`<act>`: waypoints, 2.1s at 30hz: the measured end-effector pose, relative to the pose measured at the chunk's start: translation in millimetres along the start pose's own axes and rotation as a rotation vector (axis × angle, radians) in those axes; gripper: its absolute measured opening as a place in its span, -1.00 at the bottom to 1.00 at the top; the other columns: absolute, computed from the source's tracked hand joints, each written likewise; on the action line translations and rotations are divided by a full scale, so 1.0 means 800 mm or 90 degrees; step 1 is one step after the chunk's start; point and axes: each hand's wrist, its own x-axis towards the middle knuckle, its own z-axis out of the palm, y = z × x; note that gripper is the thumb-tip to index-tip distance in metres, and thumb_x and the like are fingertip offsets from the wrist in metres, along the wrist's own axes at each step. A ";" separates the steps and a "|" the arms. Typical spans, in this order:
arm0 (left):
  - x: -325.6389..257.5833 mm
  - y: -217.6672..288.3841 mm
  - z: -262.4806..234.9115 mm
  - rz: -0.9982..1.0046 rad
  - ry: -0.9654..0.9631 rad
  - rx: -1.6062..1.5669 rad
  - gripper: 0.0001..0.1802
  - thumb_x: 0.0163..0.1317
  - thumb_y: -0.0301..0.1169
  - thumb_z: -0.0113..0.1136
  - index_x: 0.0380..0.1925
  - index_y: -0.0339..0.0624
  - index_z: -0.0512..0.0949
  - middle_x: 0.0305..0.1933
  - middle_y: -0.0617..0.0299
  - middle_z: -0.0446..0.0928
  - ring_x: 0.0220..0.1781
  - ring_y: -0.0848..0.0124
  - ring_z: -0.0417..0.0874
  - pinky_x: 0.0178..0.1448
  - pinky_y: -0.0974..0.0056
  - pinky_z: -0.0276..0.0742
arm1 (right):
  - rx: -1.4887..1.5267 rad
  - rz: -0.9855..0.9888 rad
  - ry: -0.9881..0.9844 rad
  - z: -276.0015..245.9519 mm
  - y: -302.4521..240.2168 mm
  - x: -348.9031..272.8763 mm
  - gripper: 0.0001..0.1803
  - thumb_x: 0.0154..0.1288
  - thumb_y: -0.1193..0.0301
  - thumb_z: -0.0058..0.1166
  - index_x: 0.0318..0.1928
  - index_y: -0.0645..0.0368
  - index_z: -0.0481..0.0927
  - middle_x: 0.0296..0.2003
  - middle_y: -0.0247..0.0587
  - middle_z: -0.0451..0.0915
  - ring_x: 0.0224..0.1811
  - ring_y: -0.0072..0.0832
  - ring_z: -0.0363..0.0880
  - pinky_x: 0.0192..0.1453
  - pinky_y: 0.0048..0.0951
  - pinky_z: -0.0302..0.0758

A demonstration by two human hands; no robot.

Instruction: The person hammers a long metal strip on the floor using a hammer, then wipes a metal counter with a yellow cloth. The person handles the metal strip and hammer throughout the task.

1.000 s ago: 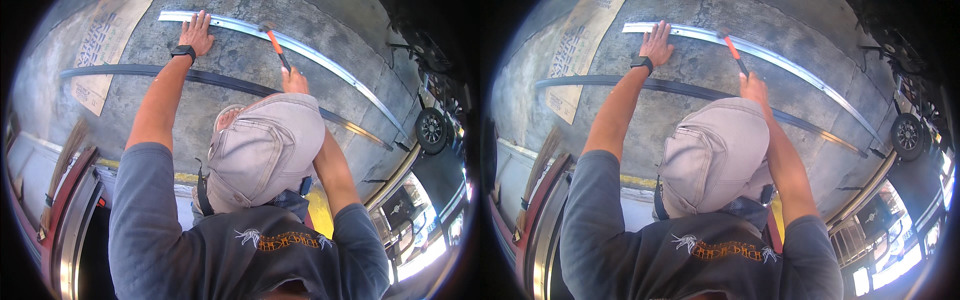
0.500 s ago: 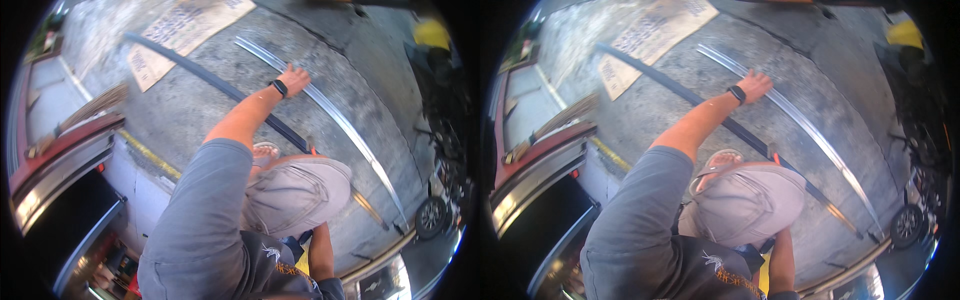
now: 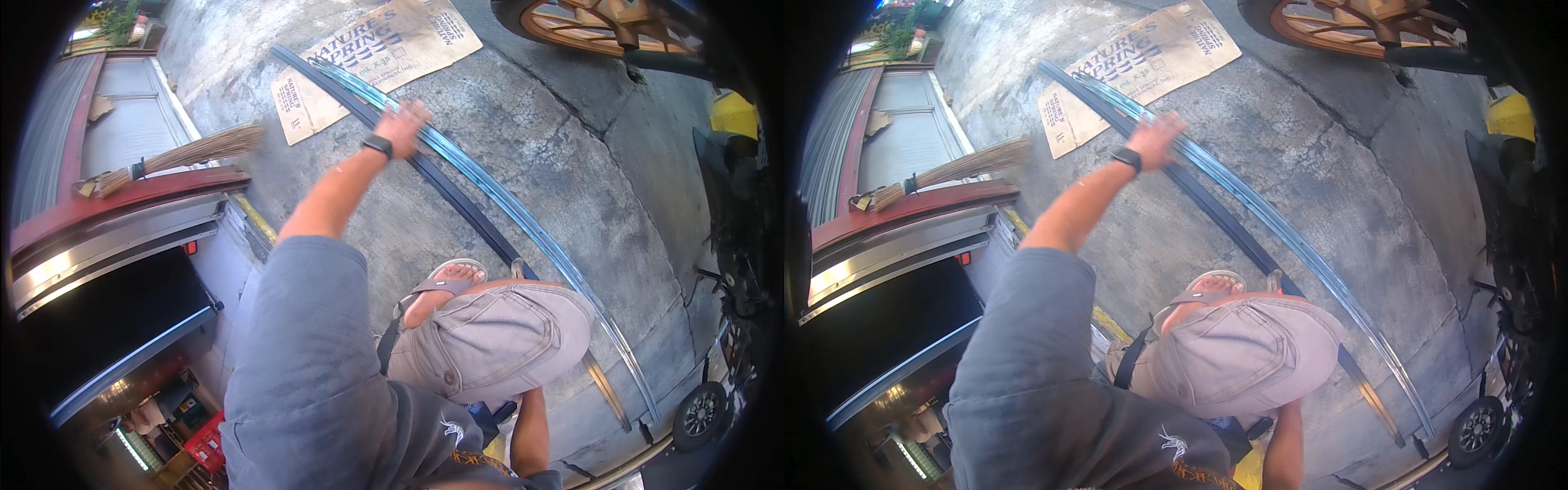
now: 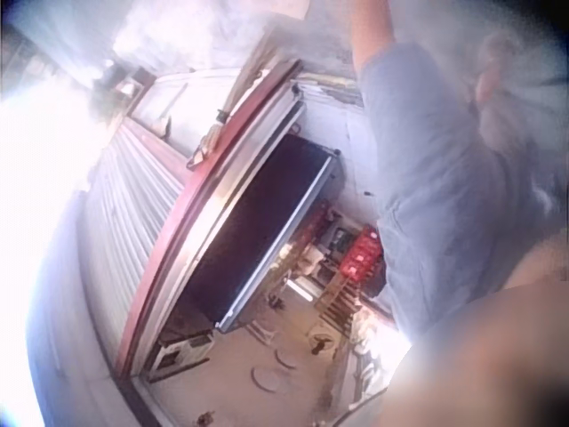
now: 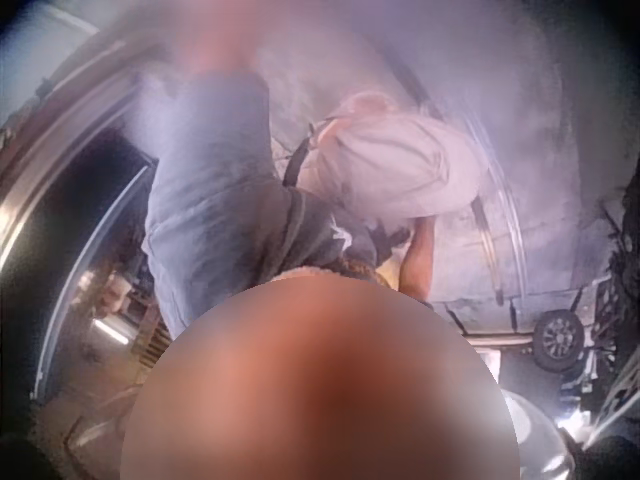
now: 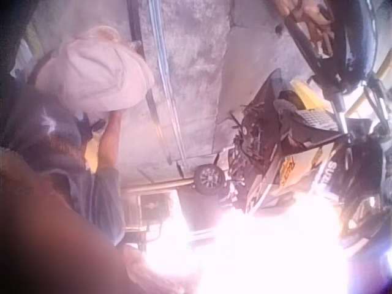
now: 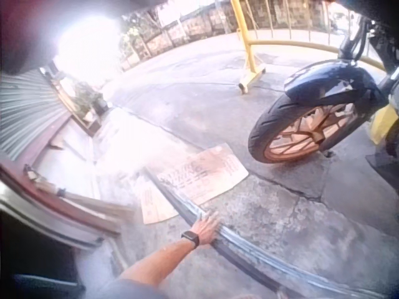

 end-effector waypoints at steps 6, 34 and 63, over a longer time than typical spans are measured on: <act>0.024 0.165 0.025 0.278 0.118 -0.183 -0.35 0.21 -0.20 0.30 0.34 0.14 0.41 0.47 0.19 0.30 0.54 0.18 0.22 0.56 -0.26 0.00 | -0.012 0.006 -0.001 -0.004 0.009 -0.007 -0.56 0.46 0.06 0.00 -0.03 0.22 0.50 -0.19 0.23 0.61 -0.07 0.15 0.59 0.00 0.01 0.47; -0.002 0.223 0.014 0.441 0.029 -0.145 -0.29 0.22 -0.14 0.27 0.37 -0.03 0.37 0.43 0.09 0.36 0.47 0.16 0.33 0.53 -0.25 0.10 | -0.033 -0.019 -0.002 -0.008 0.019 -0.023 -0.50 0.41 0.02 0.08 0.07 0.20 0.55 -0.10 0.13 0.62 0.01 0.03 0.58 0.12 -0.12 0.48; 0.000 0.257 0.009 0.469 -0.011 -0.126 0.00 -0.16 0.00 0.59 0.34 0.05 0.38 0.62 0.11 0.03 0.63 -0.03 -0.01 0.57 -0.40 -0.09 | -0.328 -0.212 0.037 0.000 -0.113 0.132 0.20 -0.17 0.15 0.58 0.47 0.01 0.12 0.45 0.08 0.16 0.50 0.07 0.12 0.51 0.16 0.09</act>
